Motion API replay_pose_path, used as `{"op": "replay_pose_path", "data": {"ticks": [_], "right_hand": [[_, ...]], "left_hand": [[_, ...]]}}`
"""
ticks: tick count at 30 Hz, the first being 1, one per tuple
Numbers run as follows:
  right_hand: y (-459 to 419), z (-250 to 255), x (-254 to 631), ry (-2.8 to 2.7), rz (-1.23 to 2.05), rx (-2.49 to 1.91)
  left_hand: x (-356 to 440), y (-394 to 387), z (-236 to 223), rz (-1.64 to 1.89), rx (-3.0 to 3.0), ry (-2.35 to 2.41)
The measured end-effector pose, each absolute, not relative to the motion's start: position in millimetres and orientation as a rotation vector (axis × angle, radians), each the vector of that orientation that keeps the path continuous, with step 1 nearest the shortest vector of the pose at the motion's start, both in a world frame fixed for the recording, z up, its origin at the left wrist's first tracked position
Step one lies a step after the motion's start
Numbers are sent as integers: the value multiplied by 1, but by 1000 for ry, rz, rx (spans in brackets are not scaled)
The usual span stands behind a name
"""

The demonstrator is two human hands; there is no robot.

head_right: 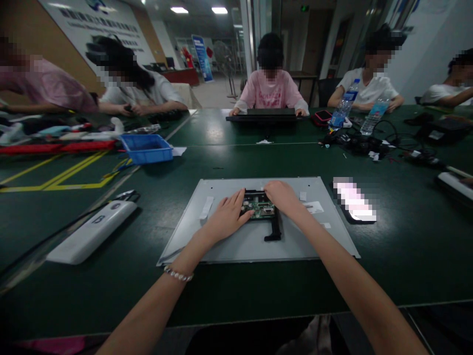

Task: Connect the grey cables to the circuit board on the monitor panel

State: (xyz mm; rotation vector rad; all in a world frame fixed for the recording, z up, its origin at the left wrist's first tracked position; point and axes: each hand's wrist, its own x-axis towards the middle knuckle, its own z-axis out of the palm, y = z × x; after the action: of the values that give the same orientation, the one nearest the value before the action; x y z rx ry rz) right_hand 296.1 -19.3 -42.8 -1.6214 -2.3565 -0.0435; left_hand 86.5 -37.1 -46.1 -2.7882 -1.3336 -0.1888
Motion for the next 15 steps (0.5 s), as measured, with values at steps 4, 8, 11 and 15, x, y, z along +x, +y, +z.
{"op": "replay_pose_path", "data": {"ticks": [4,8,11,15], "right_hand": [[-19,-46,299,-2309,44,-1579],[-18,-49,300,-2256,103,-1570],[-17,-46,304,-2236,119,-1560],[-20,-37,329,-2156,120,-1600]], "left_hand": [[86,-37,-46,-187,-2796,-1327],[87,-37,-45,-205,-2806,-1326],[86,-37,-46,-210,-2812,-1326],[85,-37,-43,-208,-2821,-1328]]}}
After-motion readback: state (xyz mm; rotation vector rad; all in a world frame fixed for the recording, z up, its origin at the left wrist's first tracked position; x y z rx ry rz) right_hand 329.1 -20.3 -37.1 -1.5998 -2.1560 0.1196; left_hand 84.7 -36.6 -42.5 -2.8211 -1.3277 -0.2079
